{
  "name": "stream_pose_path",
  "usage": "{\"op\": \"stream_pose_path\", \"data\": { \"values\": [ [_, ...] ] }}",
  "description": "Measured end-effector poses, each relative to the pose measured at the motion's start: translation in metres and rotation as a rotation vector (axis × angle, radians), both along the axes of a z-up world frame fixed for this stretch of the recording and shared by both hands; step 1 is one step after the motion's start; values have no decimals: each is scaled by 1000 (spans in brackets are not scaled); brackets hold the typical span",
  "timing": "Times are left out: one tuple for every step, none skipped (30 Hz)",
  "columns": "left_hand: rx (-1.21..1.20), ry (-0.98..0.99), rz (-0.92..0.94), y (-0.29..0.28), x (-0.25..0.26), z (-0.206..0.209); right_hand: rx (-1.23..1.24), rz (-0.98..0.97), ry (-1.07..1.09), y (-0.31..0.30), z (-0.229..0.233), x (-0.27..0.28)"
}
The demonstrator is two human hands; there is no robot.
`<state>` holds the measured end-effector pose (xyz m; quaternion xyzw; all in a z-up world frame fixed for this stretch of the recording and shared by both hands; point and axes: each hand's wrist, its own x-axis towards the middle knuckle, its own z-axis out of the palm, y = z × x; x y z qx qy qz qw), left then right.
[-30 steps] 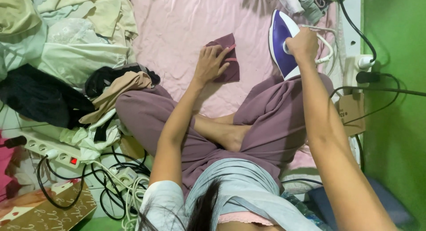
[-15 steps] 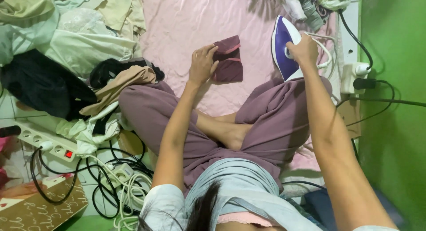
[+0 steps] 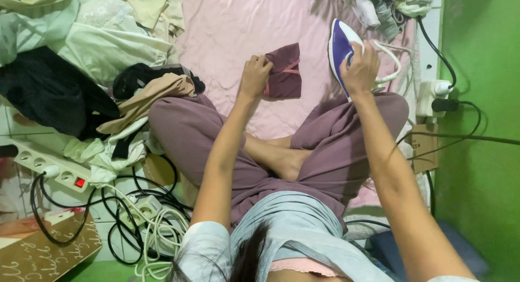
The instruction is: A person irons a maroon camisole and then a white garment while sitting on the floor surrounded by piles of laundry.
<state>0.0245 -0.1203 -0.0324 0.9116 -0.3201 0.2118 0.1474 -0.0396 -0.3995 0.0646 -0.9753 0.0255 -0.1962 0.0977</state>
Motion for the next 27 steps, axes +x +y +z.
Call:
{"op": "stream_pose_path", "data": {
  "values": [
    [-3, 3, -2, 0, -4, -6, -3, -2, 3, 4, 3, -8],
    [-14, 65, -25, 4, -8, -12, -31, -6, -16, 11, 6, -15],
    [-25, 128, -47, 7, -12, -18, -58, -11, -35, 18, 8, -21],
    [-22, 137, -41, 9, -15, -23, -54, -5, -26, 13, 3, -16],
    [-24, 164, -60, 11, -18, -28, -68, -16, -51, 8, -2, -11],
    [-22, 185, -85, 13, -16, -30, -80, -33, -82, 4, -7, -4],
    [-15, 187, -85, 17, -22, -28, -74, -34, -80, 7, -7, -3],
    [-46, 223, -83, 18, -20, -24, -26, -21, -86, 7, -6, 2],
    [-75, 258, -81, 18, -18, -20, 23, -9, -92, 7, -5, 7],
    [-77, 259, -85, 20, -18, -16, 20, -12, -91, 18, -12, 5],
    [-143, 349, -91, 23, -16, -12, 166, 67, -56, 29, -20, 3],
    [-211, 444, -96, 24, -17, -10, 310, 146, -17, 39, -29, -1],
    [-215, 448, -99, 24, -20, -10, 306, 143, -13, 47, -55, -10],
    [-230, 486, -97, 25, -22, -9, 497, 74, 152, 57, -82, -16],
    [-245, 525, -96, 27, -23, -8, 685, 2, 319, 66, -108, -22],
    [-242, 531, -90, 27, -24, -9, 689, 4, 326, 70, -121, -27],
    [-258, 537, -100, 27, -25, -10, 712, -45, 384, 73, -135, -32],
    [-271, 537, -112, 28, -22, -9, 737, -93, 435, 79, -148, -34],
    [-264, 537, -108, 32, -22, -10, 744, -90, 437, 81, -147, -34],
    [-269, 538, -114, 31, -21, -12, 739, -118, 465, 79, -145, -34],
    [-274, 540, -120, 29, -21, -14, 735, -146, 493, 77, -144, -35],
    [-278, 542, -125, 28, -21, -12, 731, -152, 493, 76, -142, -38],
    [-288, 540, -134, 28, -21, -11, 736, -165, 518, 75, -140, -41],
    [-297, 537, -139, 29, -22, -9, 742, -174, 545, 76, -139, -43],
    [-300, 540, -140, 27, -22, -8, 739, -176, 547, 75, -133, -46],
    [-305, 539, -146, 27, -22, -6, 665, -190, 574, 77, -128, -49],
    [-311, 539, -153, 28, -23, -4, 591, -203, 599, 79, -122, -51]
  ]
}}
